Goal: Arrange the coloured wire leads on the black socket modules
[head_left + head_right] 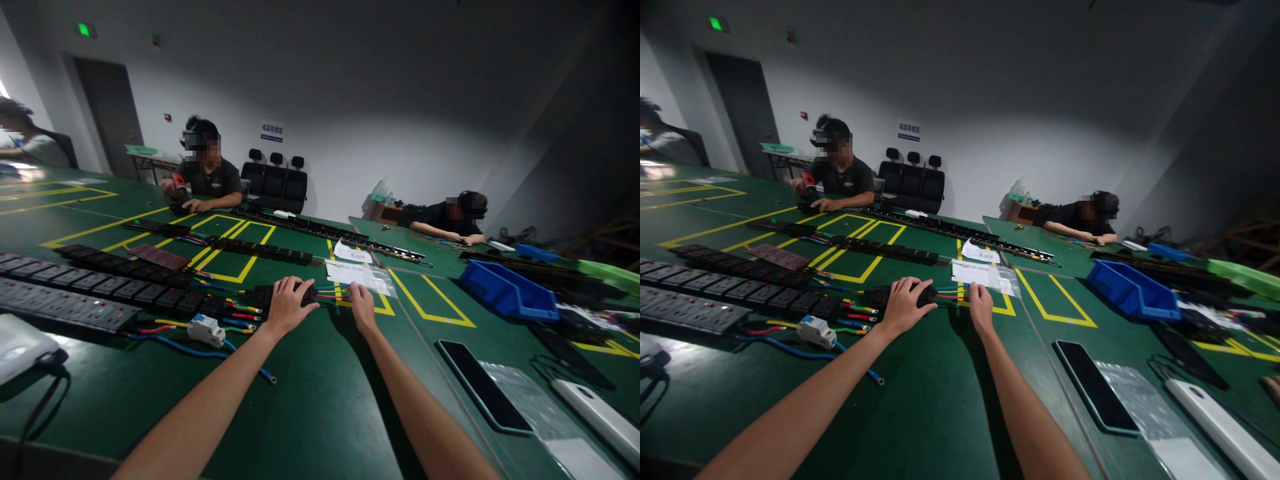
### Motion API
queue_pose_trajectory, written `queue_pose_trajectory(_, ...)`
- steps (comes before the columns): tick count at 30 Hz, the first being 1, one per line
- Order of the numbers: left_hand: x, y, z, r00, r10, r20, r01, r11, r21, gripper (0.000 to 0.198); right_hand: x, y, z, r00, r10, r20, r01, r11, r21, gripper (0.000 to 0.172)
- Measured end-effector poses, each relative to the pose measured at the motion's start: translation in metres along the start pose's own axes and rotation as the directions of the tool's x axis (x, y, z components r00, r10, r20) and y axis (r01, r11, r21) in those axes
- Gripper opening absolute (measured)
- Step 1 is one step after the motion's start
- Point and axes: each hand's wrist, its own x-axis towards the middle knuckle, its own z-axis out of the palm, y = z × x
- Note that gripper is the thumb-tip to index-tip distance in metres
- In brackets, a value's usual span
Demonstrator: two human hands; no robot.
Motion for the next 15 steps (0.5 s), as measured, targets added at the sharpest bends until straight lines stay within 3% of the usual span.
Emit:
queue_pose_trajectory(8, 0.0006, 0.0016, -0.0024, 0.999, 0.033, 0.033, -0.032, 0.999, -0.037, 0.061, 0.0037, -0.0030, -0.0009, 0.994, 0.111, 0.005, -0.110, 0.972, 0.210, 0.041)
queue_pose_trajectory(15, 0.0016, 0.0031, -0.0033, 0.997, 0.060, 0.047, -0.058, 0.998, -0.028, 0.061, 0.0061, 0.0008, -0.0016, 0.983, 0.185, 0.009, -0.182, 0.957, 0.224, 0.040)
